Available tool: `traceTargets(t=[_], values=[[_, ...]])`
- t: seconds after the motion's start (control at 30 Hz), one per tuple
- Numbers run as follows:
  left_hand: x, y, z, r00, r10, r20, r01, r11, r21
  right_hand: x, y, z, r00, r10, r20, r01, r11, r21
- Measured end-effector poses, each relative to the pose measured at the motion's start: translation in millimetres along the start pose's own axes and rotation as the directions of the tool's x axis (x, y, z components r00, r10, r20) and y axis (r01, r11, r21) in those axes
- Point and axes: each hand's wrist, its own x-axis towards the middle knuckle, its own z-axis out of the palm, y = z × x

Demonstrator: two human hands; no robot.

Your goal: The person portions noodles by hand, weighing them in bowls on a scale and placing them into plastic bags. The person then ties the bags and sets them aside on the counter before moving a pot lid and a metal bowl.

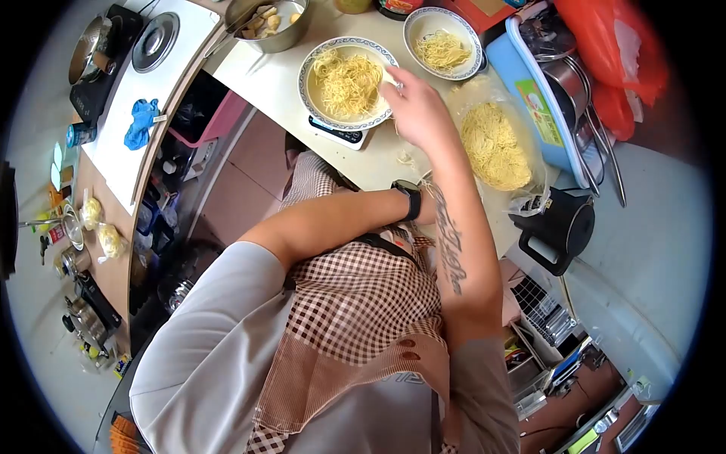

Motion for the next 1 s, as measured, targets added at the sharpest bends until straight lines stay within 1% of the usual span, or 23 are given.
traceTargets(t=[0.03,0.07,0.1,0.13,0.17,0.2,0.23,0.27,0.3,0.37,0.4,0.47,0.5,0.53,0.57,0.6,0.63,0.67,0.7,0.73,0.83,0.93,1.0], values=[[5,8,-11,0.982,-0.085,0.167,0.076,0.995,0.065,-18,-1,-16,0.998,0.057,0.003,-0.057,0.998,-0.027],[10,16,-23,0.93,-0.168,0.328,0.124,0.981,0.15,-30,9,-26,0.982,0.173,0.082,-0.16,0.978,-0.136],[14,22,-30,0.842,-0.258,0.474,0.161,0.958,0.236,-44,22,-33,0.943,0.298,0.145,-0.256,0.934,-0.25],[16,25,-33,0.824,-0.274,0.496,0.169,0.954,0.248,-59,41,-33,0.913,0.346,0.218,-0.238,0.883,-0.403],[16,21,-28,0.899,-0.234,0.371,0.187,0.969,0.16,-70,62,-30,0.875,0.396,0.277,-0.198,0.817,-0.542],[10,13,-16,0.95,-0.201,0.239,0.191,0.979,0.066,-76,74,-26,0.875,0.381,0.3,-0.176,0.825,-0.538],[5,12,-7,0.984,-0.147,0.096,0.144,0.989,0.037,-85,80,-23,0.868,0.373,0.327,-0.156,0.832,-0.533],[-1,12,1,0.995,-0.09,-0.05,0.091,0.996,0.024,-89,85,-22,0.863,0.358,0.356,-0.131,0.839,-0.528],[0,7,4,0.993,-0.11,0.039,0.11,0.994,-0.017,-87,90,-23,0.864,0.368,0.344,-0.153,0.842,-0.517],[3,31,-29,0.966,-0.14,0.22,0.164,0.982,-0.096,-82,82,-28,0.86,0.394,0.323,-0.203,0.846,-0.493],[4,22,-22,0.951,-0.126,0.284,0.138,0.99,-0.023,-82,75,-36,0.871,0.381,0.311,-0.255,0.89,-0.377],[5,-2,-2,0.908,-0.114,0.403,0.072,0.99,0.118,-88,52,-59,0.89,0.355,0.285,-0.331,0.935,-0.131],[7,-1,-5,0.893,-0.137,0.429,0.065,0.982,0.18,-92,35,-70,0.907,0.307,0.289,-0.338,0.939,0.064],[9,2,-7,0.875,-0.164,0.456,0.057,0.969,0.239,-98,17,-82,0.922,0.263,0.285,-0.337,0.905,0.257],[9,5,-8,0.855,-0.191,0.482,0.047,0.954,0.295,-101,0,-94,0.929,0.252,0.27,-0.331,0.892,0.307],[8,5,-7,0.856,-0.19,0.481,0.052,0.957,0.287,-102,-17,-107,0.937,0.24,0.254,-0.321,0.877,0.357],[8,5,-7,0.856,-0.188,0.481,0.054,0.959,0.278,-104,-36,-119,0.959,0.216,0.184,-0.265,0.912,0.314],[7,5,-6,0.856,-0.185,0.482,0.056,0.962,0.268,-106,-51,-126,0.983,0.155,0.1,-0.182,0.894,0.41],[7,5,-6,0.857,-0.181,0.483,0.058,0.964,0.26,-104,-65,-136,0.994,0.078,0.079,-0.105,0.891,0.442],[8,6,-7,0.853,-0.189,0.486,0.067,0.964,0.256,-102,-80,-141,1.0,0.018,0.016,-0.023,0.895,0.446],[8,9,-7,0.848,-0.195,0.492,0.084,0.967,0.239,-80,-101,-148,0.992,-0.123,-0.03,0.121,0.851,0.512],[9,9,-7,0.858,-0.17,0.484,0.074,0.975,0.211,-55,-122,-139,0.985,-0.171,-0.025,0.162,0.863,0.479],[9,9,-9,0.865,-0.153,0.478,0.071,0.98,0.185,-37,-118,-126,0.987,-0.152,-0.043,0.155,0.882,0.444]])
